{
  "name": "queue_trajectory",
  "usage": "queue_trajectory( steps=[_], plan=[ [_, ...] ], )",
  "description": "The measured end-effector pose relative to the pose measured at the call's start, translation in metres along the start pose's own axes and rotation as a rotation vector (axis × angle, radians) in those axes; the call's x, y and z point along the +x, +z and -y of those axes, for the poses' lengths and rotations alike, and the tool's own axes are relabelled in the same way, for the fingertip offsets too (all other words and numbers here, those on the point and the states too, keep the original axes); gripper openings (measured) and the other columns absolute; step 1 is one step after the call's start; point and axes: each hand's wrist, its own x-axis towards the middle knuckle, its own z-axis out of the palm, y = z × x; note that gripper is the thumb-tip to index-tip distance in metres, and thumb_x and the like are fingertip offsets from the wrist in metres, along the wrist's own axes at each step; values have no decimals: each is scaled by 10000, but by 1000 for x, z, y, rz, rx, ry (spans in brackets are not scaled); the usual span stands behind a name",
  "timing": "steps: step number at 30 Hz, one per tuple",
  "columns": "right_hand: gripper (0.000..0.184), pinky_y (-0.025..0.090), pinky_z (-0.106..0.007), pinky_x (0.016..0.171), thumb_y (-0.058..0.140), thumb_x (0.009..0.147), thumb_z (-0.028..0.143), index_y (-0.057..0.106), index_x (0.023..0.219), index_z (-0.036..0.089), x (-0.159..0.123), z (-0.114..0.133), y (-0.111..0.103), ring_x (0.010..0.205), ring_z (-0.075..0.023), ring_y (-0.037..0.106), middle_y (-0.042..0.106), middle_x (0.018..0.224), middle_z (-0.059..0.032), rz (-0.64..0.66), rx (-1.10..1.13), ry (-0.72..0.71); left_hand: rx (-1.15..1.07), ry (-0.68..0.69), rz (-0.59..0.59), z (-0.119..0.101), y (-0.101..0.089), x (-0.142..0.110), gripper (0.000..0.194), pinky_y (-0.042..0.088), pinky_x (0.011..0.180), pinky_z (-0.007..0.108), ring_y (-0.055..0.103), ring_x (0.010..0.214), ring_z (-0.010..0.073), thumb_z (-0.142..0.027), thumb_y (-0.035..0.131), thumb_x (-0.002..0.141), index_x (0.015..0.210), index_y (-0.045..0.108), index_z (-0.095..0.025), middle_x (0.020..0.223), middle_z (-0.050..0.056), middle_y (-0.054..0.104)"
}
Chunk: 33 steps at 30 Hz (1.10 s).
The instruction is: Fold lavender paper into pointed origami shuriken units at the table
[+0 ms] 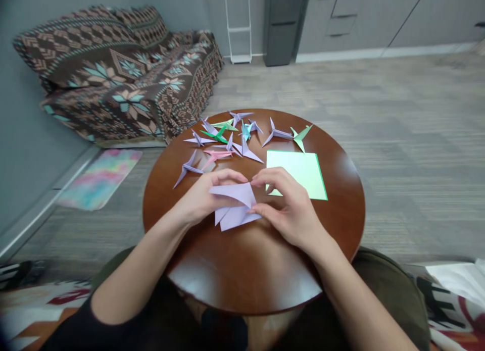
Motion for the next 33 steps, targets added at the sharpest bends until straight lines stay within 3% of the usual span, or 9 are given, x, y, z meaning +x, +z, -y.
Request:
queue_trajectory(
  steps=[5,10,13,16,20,23,28,31,33],
  plan=[
    [302,528,-540,1119,688,960,129,667,1191,323,-5,13,5,1415,-315,514,487,1502,-97,101,-286,-200,74,-41,-43,2,-2,0,440,529,711,324,718,784,224,-233,907,608,997,717,-158,902,52,769],
    [225,508,-559,1149,616,1013,143,703,1164,286,-2,22,8,1438,-329,504,545,1485,-113,200,-470,-235,145,4,-13,5,-5,1,326,538,766,354,716,838,243,-223,862,658,958,758,-152,916,63,780],
    [201,551,-551,1096,589,1022,139,704,1120,270,0,20,8,1379,-330,567,632,1399,-118,132,-508,-180,134,49,-72,7,-5,3,417,555,826,375,730,902,261,-232,911,635,1022,774,-154,994,75,783],
    [211,587,-527,1038,608,989,105,701,1066,278,0,18,10,1288,-318,638,693,1321,-99,14,-531,-167,-57,83,-119,7,0,3,504,569,850,353,741,961,258,-230,922,648,1121,757,-171,1066,73,781],
    [248,563,-543,1065,663,915,46,699,953,289,-3,23,13,1296,-334,629,665,1388,-82,-133,-592,-195,-370,56,-52,2,13,-1,456,581,873,329,745,982,238,-264,878,726,1154,744,-177,1083,73,779],
    [241,577,-527,1035,669,902,40,693,891,280,-5,26,17,1300,-339,616,657,1396,-83,-162,-585,-173,-447,11,-61,-1,21,-4,571,570,875,303,728,979,206,-163,838,704,1253,689,-207,1104,50,758],
    [190,555,-524,1086,634,954,78,691,870,239,-4,20,21,1356,-330,587,646,1442,-116,-25,-624,-190,-170,67,-108,9,14,-1,774,557,908,330,693,990,209,-119,764,724,1451,537,-253,1157,38,708],
    [158,541,-564,1097,620,986,124,712,912,230,-4,15,20,1422,-350,533,595,1526,-124,68,-692,-165,90,100,-151,16,2,3,811,550,953,370,674,1057,246,-119,744,716,1483,507,-238,1309,72,660],
    [148,537,-593,1093,624,992,147,725,919,228,-3,13,18,1434,-367,518,582,1538,-134,80,-716,-144,158,89,-152,17,-3,5,837,538,965,371,668,1078,257,-114,737,704,1498,492,-214,1301,79,654]
  ],
)
